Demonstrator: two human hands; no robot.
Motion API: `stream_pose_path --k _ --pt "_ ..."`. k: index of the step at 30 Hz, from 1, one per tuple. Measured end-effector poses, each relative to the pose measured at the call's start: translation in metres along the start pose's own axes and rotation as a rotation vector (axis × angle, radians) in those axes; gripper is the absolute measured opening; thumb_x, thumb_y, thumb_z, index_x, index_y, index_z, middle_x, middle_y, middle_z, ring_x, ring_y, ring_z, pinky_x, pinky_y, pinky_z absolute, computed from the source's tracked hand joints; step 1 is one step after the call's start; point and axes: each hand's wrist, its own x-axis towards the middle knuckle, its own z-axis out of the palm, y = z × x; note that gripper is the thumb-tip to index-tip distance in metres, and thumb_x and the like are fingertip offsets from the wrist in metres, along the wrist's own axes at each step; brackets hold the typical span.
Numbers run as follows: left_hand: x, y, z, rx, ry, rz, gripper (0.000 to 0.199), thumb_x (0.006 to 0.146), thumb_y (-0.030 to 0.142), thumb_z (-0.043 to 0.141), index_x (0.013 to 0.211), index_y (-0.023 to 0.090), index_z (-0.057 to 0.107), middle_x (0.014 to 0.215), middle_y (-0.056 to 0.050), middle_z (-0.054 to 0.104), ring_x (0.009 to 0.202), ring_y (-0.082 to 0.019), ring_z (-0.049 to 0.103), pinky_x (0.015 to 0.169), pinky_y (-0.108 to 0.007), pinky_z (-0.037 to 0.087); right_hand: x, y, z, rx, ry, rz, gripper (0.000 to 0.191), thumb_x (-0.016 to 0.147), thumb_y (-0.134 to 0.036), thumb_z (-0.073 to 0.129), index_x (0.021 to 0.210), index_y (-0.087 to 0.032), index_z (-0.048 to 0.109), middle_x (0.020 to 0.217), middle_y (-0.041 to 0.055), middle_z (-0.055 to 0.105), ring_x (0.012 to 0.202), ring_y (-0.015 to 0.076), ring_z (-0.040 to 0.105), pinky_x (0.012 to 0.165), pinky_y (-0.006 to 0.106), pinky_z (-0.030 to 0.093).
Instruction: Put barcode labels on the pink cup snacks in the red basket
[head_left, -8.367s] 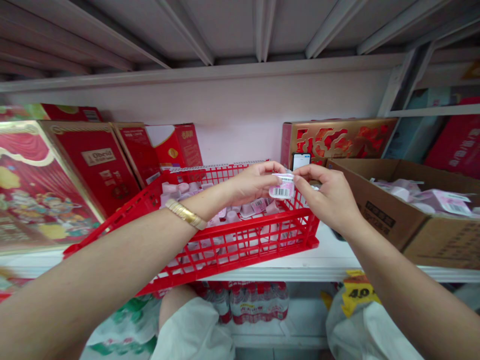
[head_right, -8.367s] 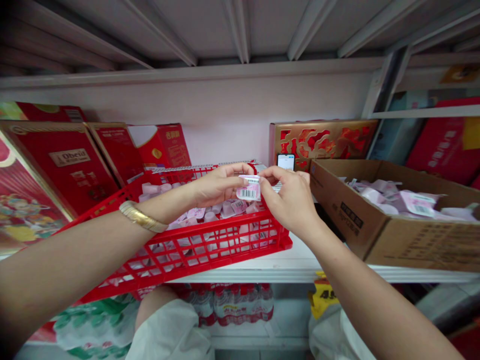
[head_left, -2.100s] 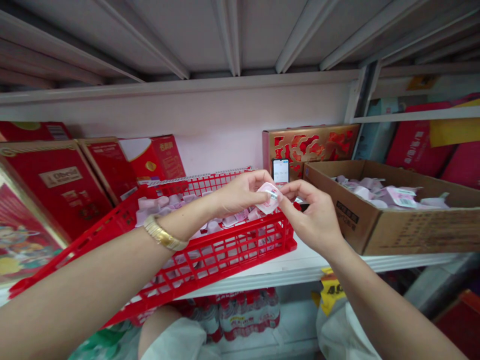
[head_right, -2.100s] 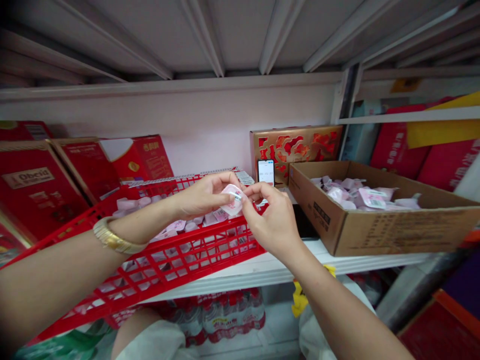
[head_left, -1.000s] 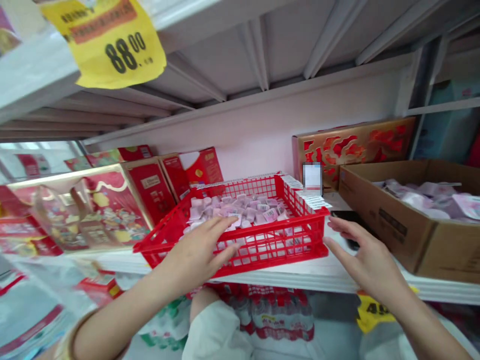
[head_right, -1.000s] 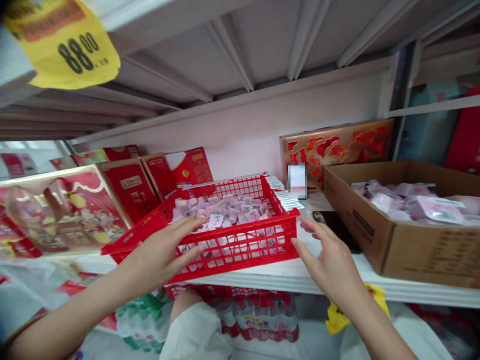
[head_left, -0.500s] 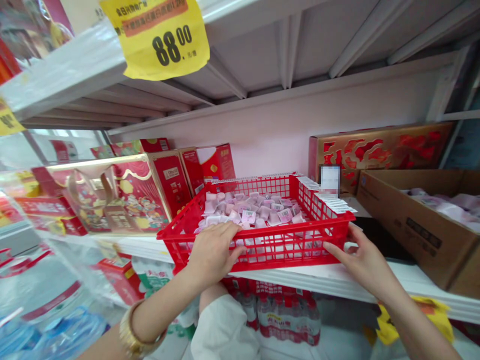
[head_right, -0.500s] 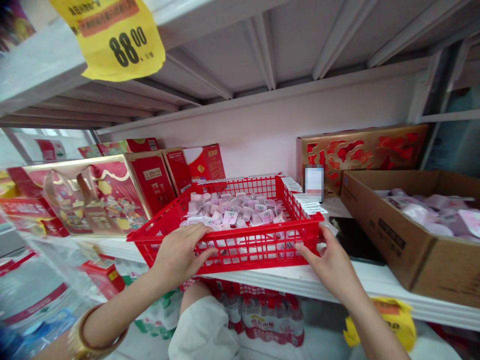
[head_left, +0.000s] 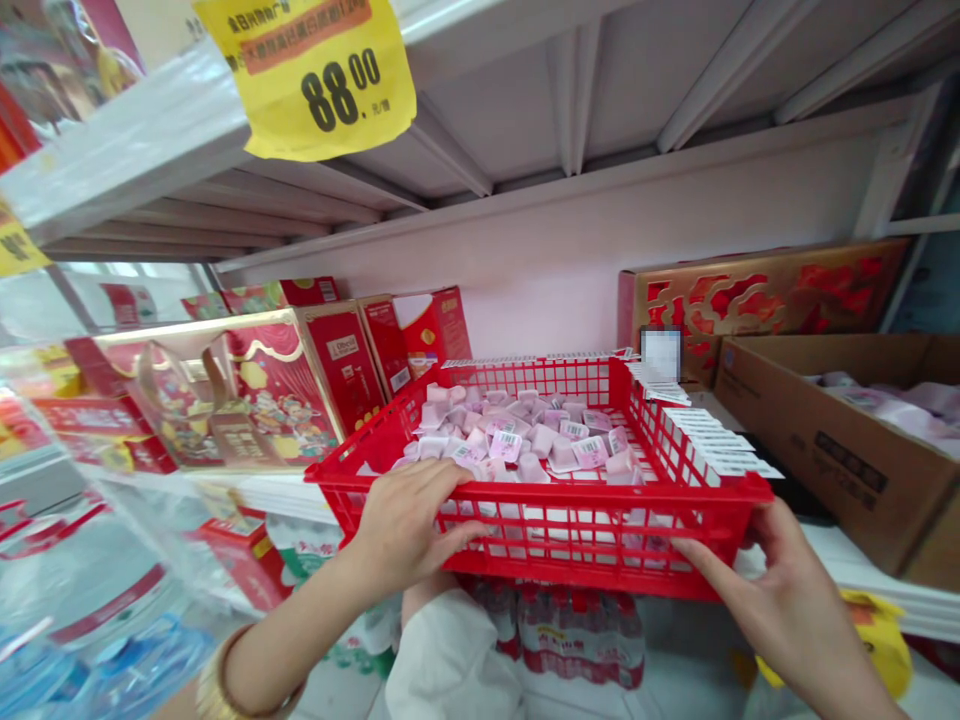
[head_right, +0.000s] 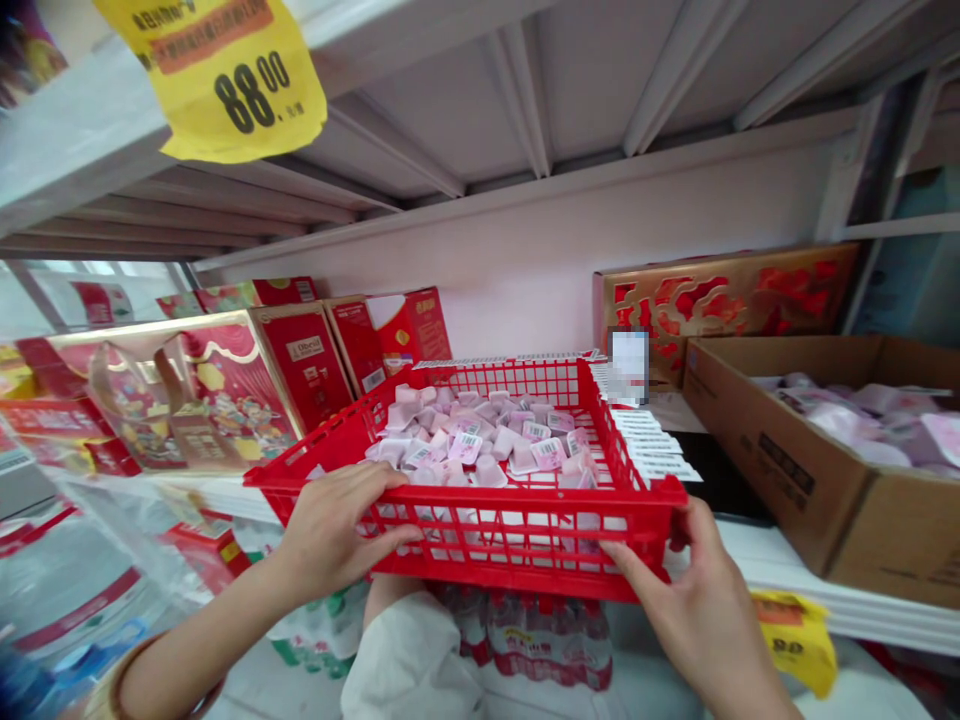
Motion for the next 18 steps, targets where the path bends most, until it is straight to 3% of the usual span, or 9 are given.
stream_pose_path --k 6,12,18 --pt "0.002 -0.013 0.003 -0.015 -0.002 0.009 0.039 0.092 0.056 0.054 0.092 0.017 0.059 0.08 -0.006 0.071 0.072 -0.021 0.069 0.064 -0.029 0.051 -0.002 -0.007 0.004 -0.059 0.019 -0.009 0.059 0.067 -0.068 0.07 0.104 -0.023 0.055 0.091 0.007 0.07 0.078 0.025 0.065 0.074 0.039 0.053" --pt "0.007 -0.031 0.012 -0.04 -0.097 -0.07 0.042 0.087 0.06 0.061 0.09 0.017 0.06 0.083 -0.007 0.072 0.077 -0.021 0.069 0.069 -0.029 0.051 0.004 -0.021 0.014 -0.079 -0.004 0.003 0.06 0.065 -0.071 0.069 0.099 -0.024 0.052 0.089 0.0079 0.071 0.072 0.0246 0.066 0.066 0.037 0.054" --pt "0.01 -0.042 0.018 -0.072 -0.148 -0.138 0.038 0.086 0.055 0.063 0.088 0.018 0.06 0.081 -0.006 0.071 0.076 -0.02 0.067 0.07 -0.029 0.05 0.009 -0.027 0.024 -0.031 -0.02 -0.006 0.057 0.069 -0.067 0.068 0.102 -0.024 0.051 0.095 0.0096 0.072 0.078 0.0258 0.07 0.069 0.037 0.056"
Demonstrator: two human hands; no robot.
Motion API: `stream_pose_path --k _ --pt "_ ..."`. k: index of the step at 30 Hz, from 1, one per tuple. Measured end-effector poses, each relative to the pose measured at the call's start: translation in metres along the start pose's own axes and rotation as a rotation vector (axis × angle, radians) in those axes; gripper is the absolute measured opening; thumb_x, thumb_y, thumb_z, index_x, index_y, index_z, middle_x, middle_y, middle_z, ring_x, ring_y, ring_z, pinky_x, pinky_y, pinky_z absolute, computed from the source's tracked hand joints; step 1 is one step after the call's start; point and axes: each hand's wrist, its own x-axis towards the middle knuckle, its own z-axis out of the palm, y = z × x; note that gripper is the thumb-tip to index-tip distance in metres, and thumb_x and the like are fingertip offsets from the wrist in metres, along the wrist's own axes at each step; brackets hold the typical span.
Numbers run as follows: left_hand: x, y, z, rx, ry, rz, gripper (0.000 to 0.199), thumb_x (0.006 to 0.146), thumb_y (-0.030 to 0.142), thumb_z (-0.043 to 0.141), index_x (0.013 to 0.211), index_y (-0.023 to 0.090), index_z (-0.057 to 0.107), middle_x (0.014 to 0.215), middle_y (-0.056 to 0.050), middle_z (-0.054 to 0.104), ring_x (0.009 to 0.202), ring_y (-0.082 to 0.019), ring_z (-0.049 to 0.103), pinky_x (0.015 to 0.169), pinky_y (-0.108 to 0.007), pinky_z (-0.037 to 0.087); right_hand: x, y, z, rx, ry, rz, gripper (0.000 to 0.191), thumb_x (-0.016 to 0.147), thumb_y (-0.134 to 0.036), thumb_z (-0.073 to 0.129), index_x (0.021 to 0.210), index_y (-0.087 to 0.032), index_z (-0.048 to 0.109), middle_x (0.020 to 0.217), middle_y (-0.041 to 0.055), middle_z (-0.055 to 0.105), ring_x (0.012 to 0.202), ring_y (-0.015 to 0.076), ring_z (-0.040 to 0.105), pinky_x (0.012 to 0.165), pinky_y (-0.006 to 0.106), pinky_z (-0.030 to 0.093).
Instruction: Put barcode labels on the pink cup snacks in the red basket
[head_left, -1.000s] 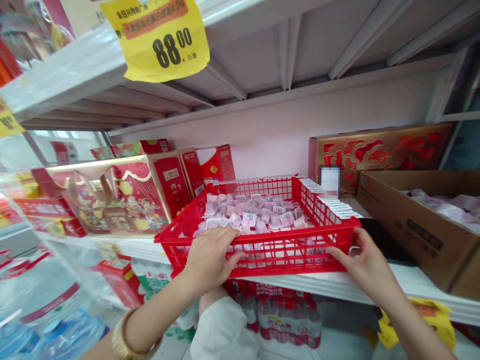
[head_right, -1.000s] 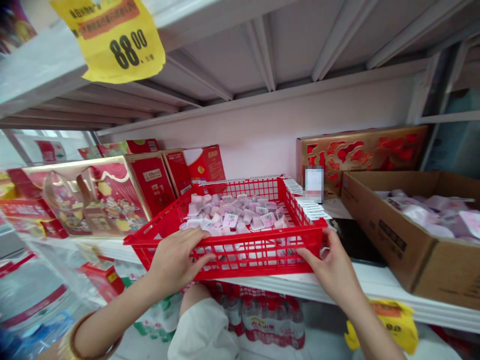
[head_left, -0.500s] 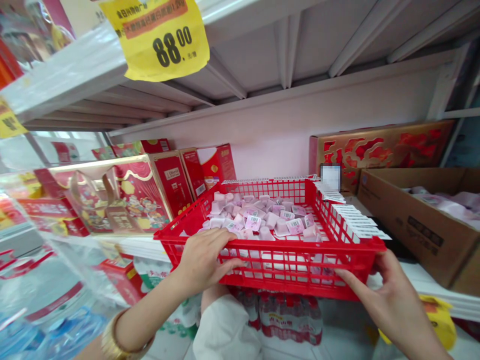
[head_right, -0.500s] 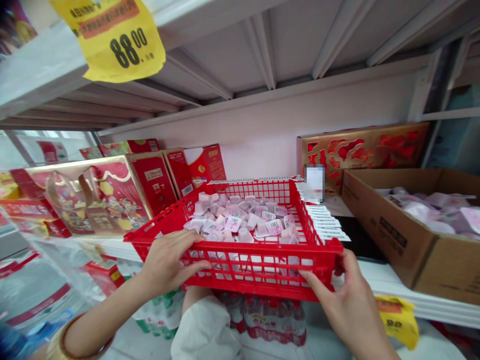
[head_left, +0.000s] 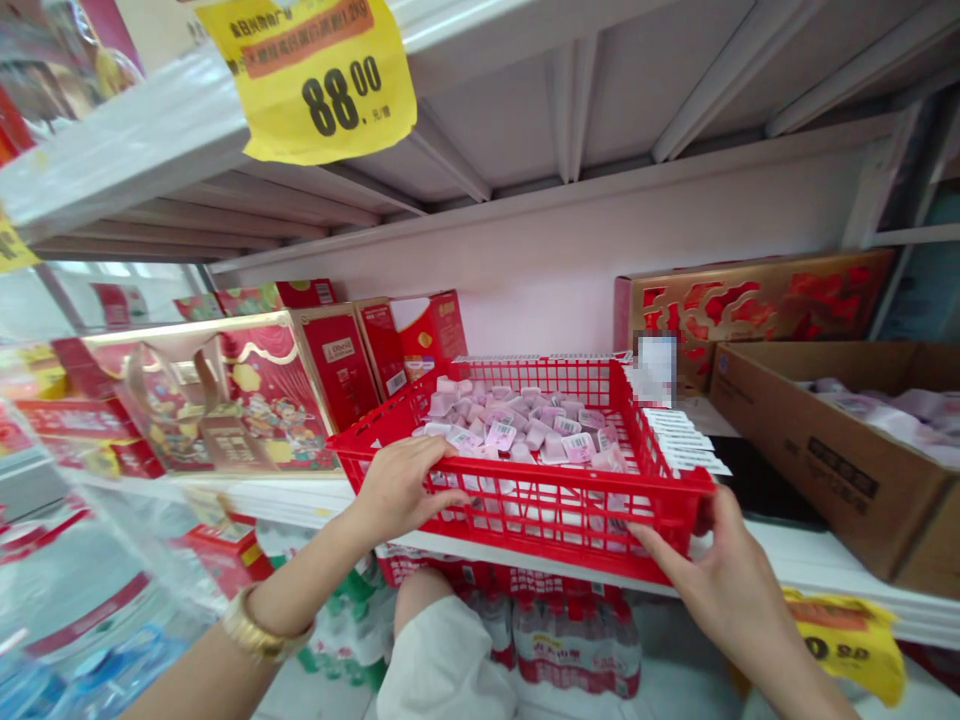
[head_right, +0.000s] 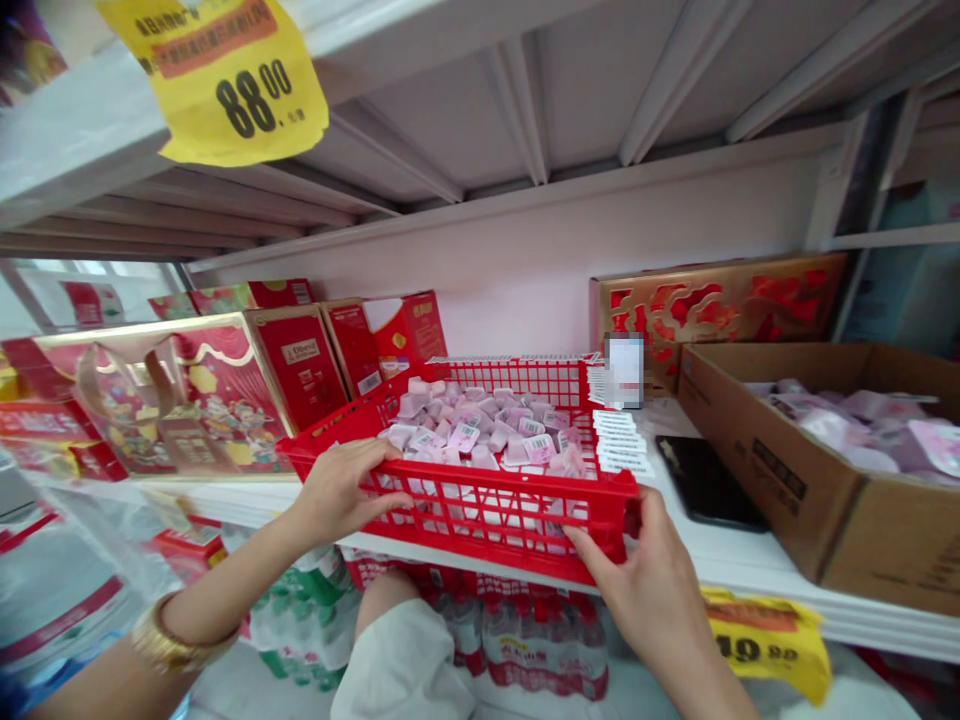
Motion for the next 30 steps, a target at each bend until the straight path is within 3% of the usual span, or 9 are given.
stream_pose_path --k 7,16,21,23,26,28,30 --pt "0.003 -0.013 0.0 -0.019 -0.041 -0.059 0.034 0.084 0.051 0.067 0.087 0.018 0.059 0.084 -0.007 0.071 0.077 -0.02 0.065 0.072 -0.03 0.048 -0.003 -0.005 0.01 -0.021 0.001 -0.001 0.058 0.068 -0.069 0.068 0.1 -0.024 0.05 0.089 0.0084 0.071 0.071 0.0249 0.067 0.064 0.036 0.054" --pt "0.003 -0.031 0.005 -0.02 -0.077 -0.149 0.032 0.077 0.046 0.072 0.086 0.019 0.058 0.083 -0.006 0.069 0.08 -0.023 0.062 0.075 -0.033 0.047 -0.013 -0.003 0.022 -0.032 -0.004 -0.061 0.061 0.067 -0.067 0.071 0.105 -0.023 0.052 0.093 0.0089 0.071 0.078 0.0258 0.068 0.07 0.038 0.055" --pt "0.01 -0.029 -0.012 -0.208 -0.173 -0.195 0.037 0.074 0.049 0.071 0.089 0.018 0.059 0.091 -0.006 0.07 0.085 -0.023 0.065 0.079 -0.034 0.05 -0.017 0.006 0.015 -0.06 -0.025 -0.12 0.058 0.072 -0.063 0.069 0.11 -0.022 0.055 0.096 0.0088 0.071 0.081 0.0248 0.068 0.072 0.037 0.055" --pt "0.024 -0.027 -0.025 -0.372 -0.189 -0.206 0.035 0.08 0.049 0.064 0.093 0.017 0.059 0.092 -0.005 0.069 0.086 -0.021 0.065 0.079 -0.032 0.051 -0.018 0.011 0.013 -0.066 -0.028 -0.141 0.057 0.075 -0.063 0.067 0.113 -0.021 0.056 0.097 0.0087 0.071 0.081 0.0242 0.068 0.072 0.036 0.055" --pt "0.061 -0.02 -0.034 -0.49 -0.111 -0.227 0.033 0.087 0.048 0.054 0.094 0.017 0.059 0.086 -0.005 0.068 0.08 -0.018 0.064 0.075 -0.03 0.052 -0.022 0.017 0.008 -0.039 -0.008 -0.172 0.054 0.081 -0.059 0.064 0.12 -0.022 0.056 0.099 0.0074 0.071 0.08 0.0217 0.067 0.073 0.034 0.055" --pt "0.094 -0.012 -0.028 -0.523 -0.153 -0.158 0.029 0.085 0.043 0.057 0.096 0.016 0.061 0.086 -0.005 0.07 0.078 -0.017 0.064 0.075 -0.029 0.051 -0.023 0.021 0.005 0.009 0.018 -0.185 0.049 0.085 -0.054 0.062 0.122 -0.022 0.056 0.097 0.0062 0.071 0.078 0.0193 0.066 0.072 0.032 0.055" --pt "0.128 0.001 -0.011 -0.49 -0.306 -0.055 0.025 0.084 0.036 0.058 0.096 0.016 0.064 0.083 -0.004 0.071 0.073 -0.015 0.063 0.072 -0.026 0.049 -0.024 0.024 0.002 0.066 0.045 -0.19 0.042 0.088 -0.049 0.061 0.12 -0.022 0.058 0.094 0.0052 0.071 0.076 0.0174 0.065 0.071 0.03 0.054"
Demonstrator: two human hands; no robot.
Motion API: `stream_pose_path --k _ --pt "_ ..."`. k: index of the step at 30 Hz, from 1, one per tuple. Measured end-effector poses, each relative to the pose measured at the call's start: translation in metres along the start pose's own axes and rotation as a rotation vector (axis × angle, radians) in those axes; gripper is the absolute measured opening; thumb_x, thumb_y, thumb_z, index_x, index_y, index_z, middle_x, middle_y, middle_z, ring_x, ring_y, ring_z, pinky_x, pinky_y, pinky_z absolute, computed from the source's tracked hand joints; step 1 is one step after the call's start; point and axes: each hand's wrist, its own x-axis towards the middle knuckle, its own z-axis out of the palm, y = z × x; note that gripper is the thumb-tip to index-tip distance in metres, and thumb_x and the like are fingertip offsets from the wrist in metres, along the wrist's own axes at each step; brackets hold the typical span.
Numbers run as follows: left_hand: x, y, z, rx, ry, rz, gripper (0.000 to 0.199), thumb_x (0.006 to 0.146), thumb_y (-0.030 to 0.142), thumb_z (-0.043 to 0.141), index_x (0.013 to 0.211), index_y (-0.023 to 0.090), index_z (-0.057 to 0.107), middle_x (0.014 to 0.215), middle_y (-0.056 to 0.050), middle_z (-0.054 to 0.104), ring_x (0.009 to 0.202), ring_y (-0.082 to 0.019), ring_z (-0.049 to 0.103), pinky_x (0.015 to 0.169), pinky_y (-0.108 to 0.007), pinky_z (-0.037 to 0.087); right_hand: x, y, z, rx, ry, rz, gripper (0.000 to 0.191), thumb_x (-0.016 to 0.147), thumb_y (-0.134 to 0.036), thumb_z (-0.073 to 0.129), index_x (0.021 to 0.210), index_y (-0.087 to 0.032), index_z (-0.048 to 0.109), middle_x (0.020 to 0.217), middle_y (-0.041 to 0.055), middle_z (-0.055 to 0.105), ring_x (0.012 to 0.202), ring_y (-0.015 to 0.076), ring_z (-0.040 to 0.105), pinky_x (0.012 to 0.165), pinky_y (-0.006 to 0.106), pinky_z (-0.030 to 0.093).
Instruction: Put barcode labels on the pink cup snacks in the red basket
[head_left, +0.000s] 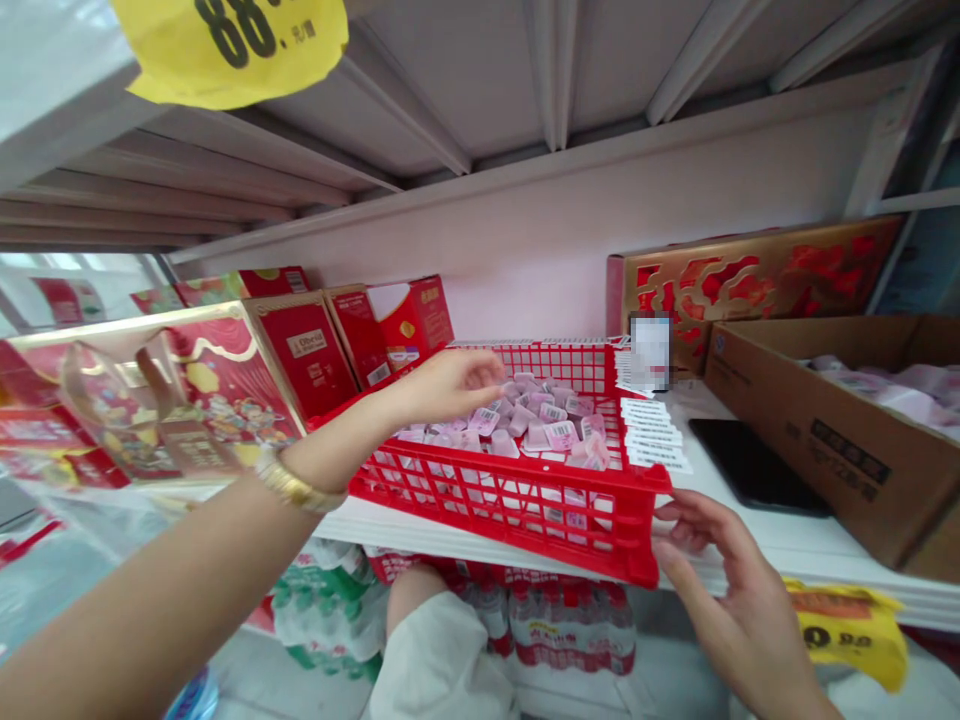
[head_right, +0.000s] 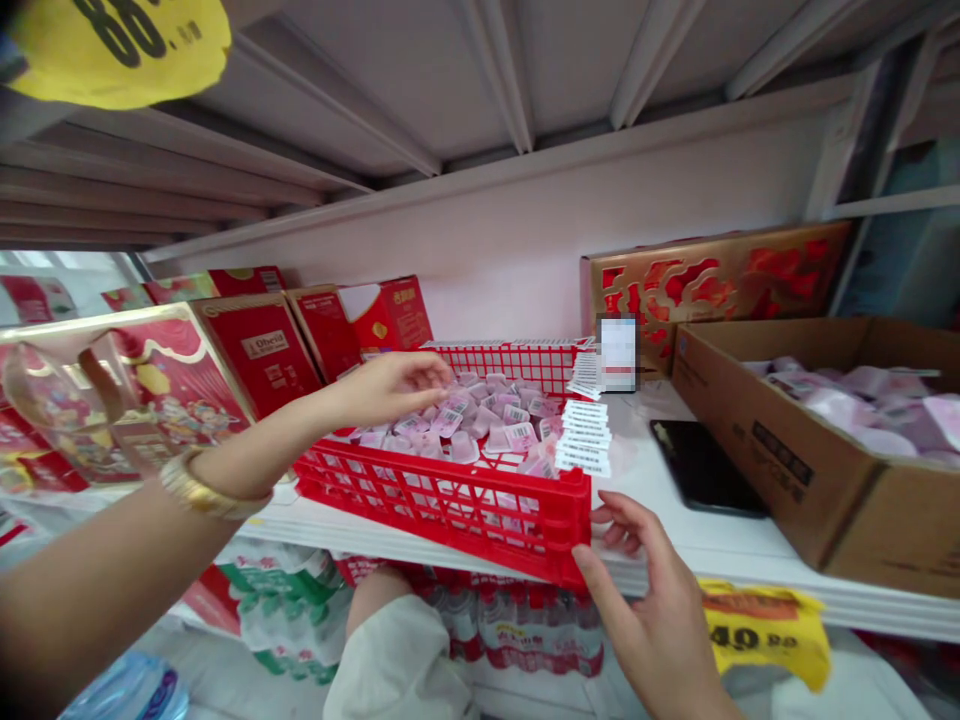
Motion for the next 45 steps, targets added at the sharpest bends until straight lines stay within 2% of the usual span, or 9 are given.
stream_pose_path --k 5,10,14,19,25,30,34,40,45 --pt "0.082 0.013 0.051 0.251 -0.444 0.013 0.024 0.078 0.027 0.066 0.098 0.016 0.074 0.091 -0.005 0.076 0.073 -0.016 0.064 0.069 -0.025 0.045 0.006 0.007 -0.014 0.06 0.101 0.02 0.03 0.088 -0.043 0.063 0.107 -0.021 0.065 0.089 0.0056 0.071 0.076 0.0172 0.063 0.068 0.029 0.052" --pt "0.105 0.016 0.089 0.388 -0.668 0.062 0.039 0.079 0.022 0.068 0.117 0.017 0.071 0.112 -0.007 0.075 0.084 -0.018 0.065 0.068 -0.025 0.044 0.026 0.002 -0.026 0.052 0.226 -0.018 0.017 0.086 -0.035 0.068 0.096 -0.021 0.069 0.083 0.0026 0.067 0.071 0.0148 0.058 0.065 0.028 0.048" --pt "0.099 0.014 0.1 0.422 -0.625 0.075 0.047 0.078 0.023 0.071 0.126 0.021 0.066 0.12 -0.008 0.072 0.094 -0.02 0.065 0.073 -0.026 0.043 0.043 -0.014 -0.029 0.09 0.216 -0.211 0.013 0.083 -0.019 0.071 0.095 -0.024 0.07 0.087 0.0015 0.066 0.076 0.0136 0.06 0.068 0.027 0.048" --pt "0.097 0.014 0.106 0.373 -0.598 0.077 0.032 0.073 0.015 0.069 0.104 0.019 0.07 0.102 -0.002 0.074 0.082 -0.015 0.063 0.068 -0.022 0.042 0.052 -0.026 -0.027 0.031 0.15 -0.349 0.025 0.082 -0.01 0.072 0.102 -0.025 0.072 0.089 0.0011 0.067 0.08 0.0133 0.063 0.071 0.026 0.05" --pt "0.097 0.01 0.084 0.064 -0.448 -0.093 0.036 0.067 0.016 0.062 0.103 0.016 0.066 0.085 -0.001 0.068 0.069 -0.013 0.056 0.059 -0.021 0.04 0.06 -0.031 -0.026 -0.062 0.165 -0.42 0.017 0.083 -0.01 0.071 0.094 -0.024 0.072 0.084 -0.0001 0.066 0.077 0.0118 0.063 0.069 0.025 0.051" --pt "0.091 0.021 0.063 -0.631 -0.309 -0.133 0.024 0.068 0.014 0.06 0.091 0.013 0.064 0.079 -0.001 0.064 0.067 -0.01 0.057 0.061 -0.021 0.044 0.067 -0.042 -0.023 -0.104 0.2 -0.412 0.008 0.088 -0.014 0.065 0.085 -0.02 0.068 0.081 0.0004 0.066 0.074 0.0118 0.064 0.069 0.024 0.051" --pt "0.087 0.032 0.063 -0.971 -0.242 -0.085 0.03 0.067 0.009 0.068 0.096 0.013 0.061 0.085 -0.003 0.066 0.076 -0.012 0.063 0.071 -0.026 0.051 0.07 -0.047 -0.02 -0.09 0.273 -0.375 0.008 0.088 -0.015 0.065 0.083 -0.02 0.067 0.08 -0.0002 0.065 0.073 0.0109 0.062 0.067 0.023 0.051" --pt "0.086 0.034 0.063 -0.979 -0.198 -0.032 0.035 0.073 0.017 0.076 0.106 0.013 0.069 0.078 -0.001 0.065 0.061 -0.006 0.054 0.053 -0.019 0.039 0.087 -0.05 -0.016 0.02 0.414 -0.291 0.002 0.086 -0.021 0.07 0.085 -0.022 0.071 0.076 -0.0014 0.071 0.064 0.0103 0.064 0.06 0.022 0.052" --pt "0.084 0.038 0.062 -1.02 -0.256 -0.013 0.042 0.072 0.017 0.077 0.114 0.013 0.071 0.089 -0.005 0.071 0.072 -0.01 0.061 0.064 -0.024 0.048 0.11 -0.054 -0.009 0.048 0.389 -0.284 0.004 0.083 -0.026 0.073 0.084 -0.023 0.075 0.08 0.001 0.075 0.065 0.0135 0.068 0.065 0.027 0.058"
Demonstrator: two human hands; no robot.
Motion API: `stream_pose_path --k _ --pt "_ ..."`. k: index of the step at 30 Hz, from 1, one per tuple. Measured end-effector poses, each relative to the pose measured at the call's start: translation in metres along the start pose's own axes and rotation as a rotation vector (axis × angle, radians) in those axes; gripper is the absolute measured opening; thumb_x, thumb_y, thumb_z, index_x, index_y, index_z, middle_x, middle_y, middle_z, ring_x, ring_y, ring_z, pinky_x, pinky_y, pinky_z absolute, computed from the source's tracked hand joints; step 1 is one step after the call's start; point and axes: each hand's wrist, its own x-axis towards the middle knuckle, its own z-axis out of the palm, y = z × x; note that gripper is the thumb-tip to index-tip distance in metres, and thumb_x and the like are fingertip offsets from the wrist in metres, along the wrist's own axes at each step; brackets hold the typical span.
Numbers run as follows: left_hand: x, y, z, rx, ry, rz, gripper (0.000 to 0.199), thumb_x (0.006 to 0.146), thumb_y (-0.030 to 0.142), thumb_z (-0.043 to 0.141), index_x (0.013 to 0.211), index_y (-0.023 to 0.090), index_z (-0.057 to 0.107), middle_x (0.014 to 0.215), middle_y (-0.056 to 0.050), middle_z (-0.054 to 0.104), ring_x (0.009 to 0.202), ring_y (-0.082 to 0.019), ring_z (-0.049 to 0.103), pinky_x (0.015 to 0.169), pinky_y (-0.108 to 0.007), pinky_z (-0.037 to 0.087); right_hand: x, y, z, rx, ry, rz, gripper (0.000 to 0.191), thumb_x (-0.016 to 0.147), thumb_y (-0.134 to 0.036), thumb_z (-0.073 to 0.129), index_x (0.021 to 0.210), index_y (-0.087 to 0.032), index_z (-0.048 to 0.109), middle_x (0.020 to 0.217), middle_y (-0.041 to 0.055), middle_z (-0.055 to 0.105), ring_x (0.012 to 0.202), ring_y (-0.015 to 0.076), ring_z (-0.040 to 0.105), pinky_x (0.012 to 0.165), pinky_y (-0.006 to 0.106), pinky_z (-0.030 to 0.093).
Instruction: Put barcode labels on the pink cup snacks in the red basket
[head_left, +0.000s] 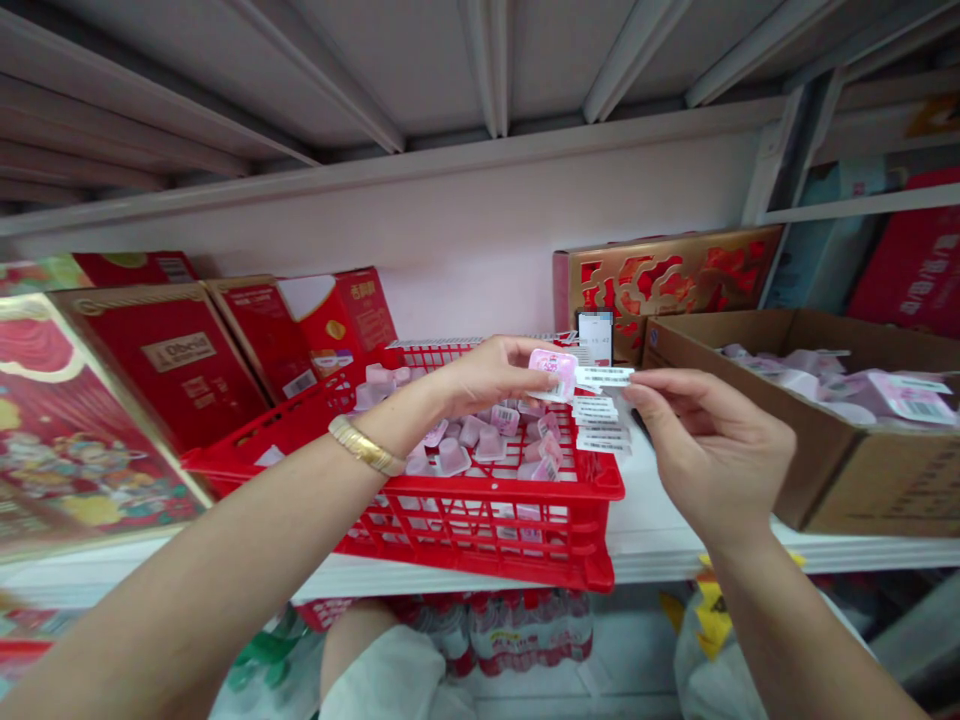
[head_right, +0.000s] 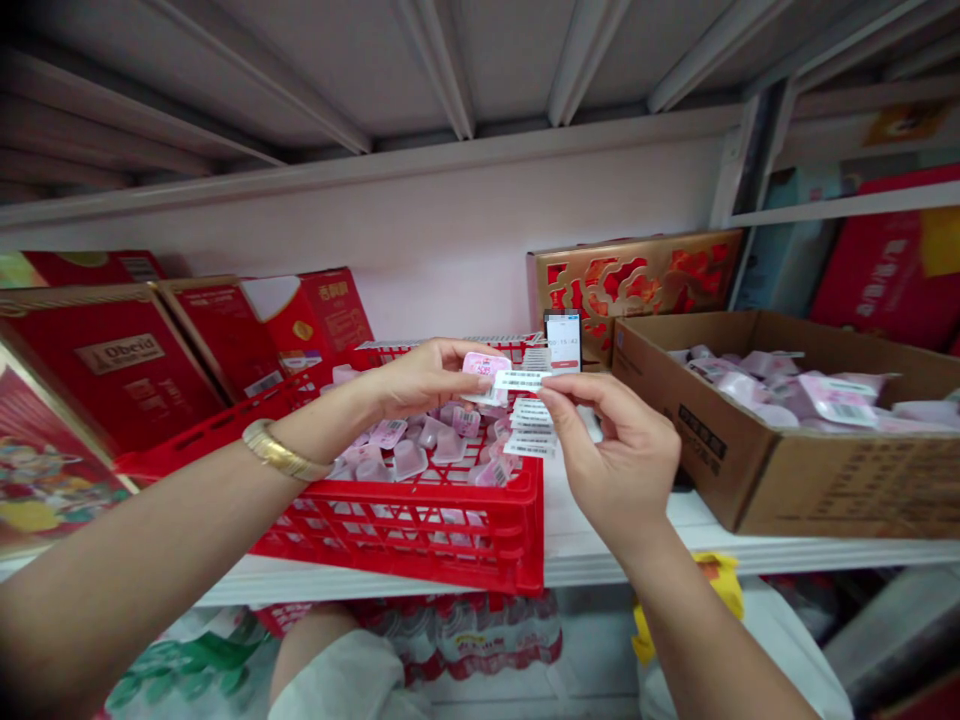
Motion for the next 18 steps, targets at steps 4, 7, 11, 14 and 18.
stream_pose_path --k 4,7,11,14,18 --pt "-0.002 0.001 0.003 -0.036 -0.023 0.006 0.049 0.072 0.018 0.079 0.12 0.016 0.07 0.101 -0.007 0.072 0.084 -0.012 0.064 0.076 -0.028 0.051 0.006 0.005 0.011 0.066 -0.074 0.031 0.008 0.083 -0.028 0.072 0.087 -0.022 0.077 0.086 0.0036 0.077 0.075 0.0179 0.072 0.076 0.035 0.061" --pt "-0.003 0.0 0.003 -0.071 -0.039 0.021 0.049 0.07 0.021 0.082 0.117 0.016 0.071 0.104 -0.008 0.073 0.087 -0.013 0.065 0.079 -0.029 0.052 0.006 0.008 0.015 0.09 -0.099 0.039 0.008 0.083 -0.027 0.072 0.088 -0.022 0.077 0.087 0.0039 0.078 0.078 0.0187 0.072 0.08 0.037 0.06" --pt "-0.003 0.0 0.002 -0.15 -0.089 0.028 0.047 0.068 0.02 0.083 0.113 0.015 0.072 0.101 -0.007 0.073 0.085 -0.013 0.066 0.077 -0.027 0.052 0.007 0.009 0.016 0.09 -0.103 0.055 0.008 0.082 -0.026 0.073 0.088 -0.021 0.077 0.087 0.0034 0.078 0.076 0.0178 0.072 0.078 0.034 0.06" --pt "-0.003 0.0 0.003 -0.227 -0.116 0.012 0.034 0.075 0.023 0.078 0.107 0.012 0.072 0.097 -0.008 0.074 0.083 -0.013 0.066 0.078 -0.029 0.053 0.008 0.007 0.015 0.05 -0.106 0.053 0.009 0.083 -0.027 0.072 0.086 -0.021 0.077 0.084 0.0031 0.078 0.072 0.0177 0.072 0.075 0.033 0.06" --pt "-0.003 0.003 0.006 -0.249 -0.066 -0.006 0.028 0.084 0.023 0.067 0.106 0.009 0.072 0.093 -0.01 0.074 0.08 -0.014 0.066 0.081 -0.03 0.053 0.01 0.006 0.014 0.013 -0.114 0.019 0.01 0.084 -0.029 0.07 0.084 -0.021 0.077 0.082 0.003 0.077 0.072 0.018 0.072 0.073 0.033 0.06"
